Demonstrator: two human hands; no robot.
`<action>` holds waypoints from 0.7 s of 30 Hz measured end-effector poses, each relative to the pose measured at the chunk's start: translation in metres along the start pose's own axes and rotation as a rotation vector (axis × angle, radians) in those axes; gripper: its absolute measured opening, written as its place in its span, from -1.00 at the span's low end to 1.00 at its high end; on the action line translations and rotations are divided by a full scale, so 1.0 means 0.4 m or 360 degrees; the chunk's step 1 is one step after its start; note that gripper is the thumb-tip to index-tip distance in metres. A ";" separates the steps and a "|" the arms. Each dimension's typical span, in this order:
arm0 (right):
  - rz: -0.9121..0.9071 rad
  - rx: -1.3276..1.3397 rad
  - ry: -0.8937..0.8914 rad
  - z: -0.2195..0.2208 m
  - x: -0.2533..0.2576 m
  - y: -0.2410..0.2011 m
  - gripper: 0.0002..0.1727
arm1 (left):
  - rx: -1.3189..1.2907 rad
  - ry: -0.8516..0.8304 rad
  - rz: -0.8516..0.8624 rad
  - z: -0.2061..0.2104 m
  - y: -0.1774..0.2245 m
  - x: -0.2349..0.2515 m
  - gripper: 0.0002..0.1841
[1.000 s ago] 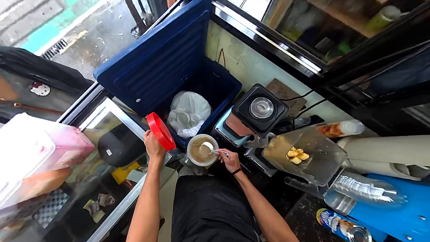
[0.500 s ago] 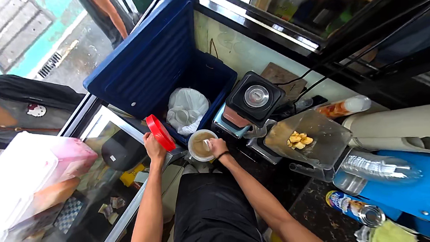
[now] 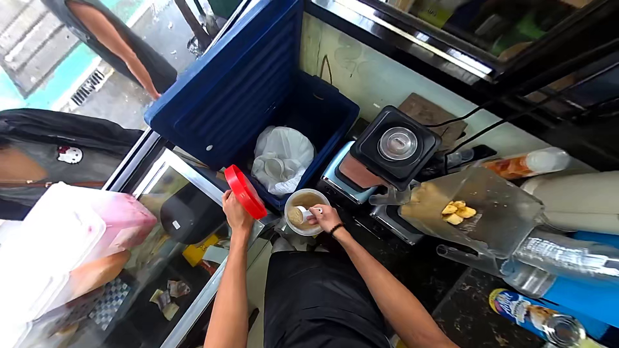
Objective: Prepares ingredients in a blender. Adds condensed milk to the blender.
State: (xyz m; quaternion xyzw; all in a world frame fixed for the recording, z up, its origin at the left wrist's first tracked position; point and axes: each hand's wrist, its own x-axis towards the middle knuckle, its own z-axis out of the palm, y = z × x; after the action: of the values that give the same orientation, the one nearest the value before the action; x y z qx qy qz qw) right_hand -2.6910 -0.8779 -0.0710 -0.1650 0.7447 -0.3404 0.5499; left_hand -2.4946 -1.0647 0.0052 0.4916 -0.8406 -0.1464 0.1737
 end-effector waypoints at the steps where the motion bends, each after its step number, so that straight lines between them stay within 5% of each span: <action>1: -0.0005 0.0132 0.0012 -0.026 -0.025 0.008 -0.61 | -0.0001 0.0004 -0.0021 0.004 -0.002 -0.002 -0.72; 5: -0.0161 0.0484 0.0037 -0.117 -0.060 0.094 -0.65 | 0.0047 0.0044 0.0013 0.031 -0.023 0.001 -0.71; 21: -0.0836 0.0092 0.0311 -0.128 -0.048 0.188 -0.68 | 0.0080 -0.0036 -0.0009 0.022 -0.019 0.001 -0.71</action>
State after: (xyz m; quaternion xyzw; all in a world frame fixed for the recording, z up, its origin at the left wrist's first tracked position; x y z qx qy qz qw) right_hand -2.7224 -0.7956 -0.1007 -0.3029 0.7158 -0.5067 0.3729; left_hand -2.4925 -1.0681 -0.0057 0.4966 -0.8446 -0.1312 0.1515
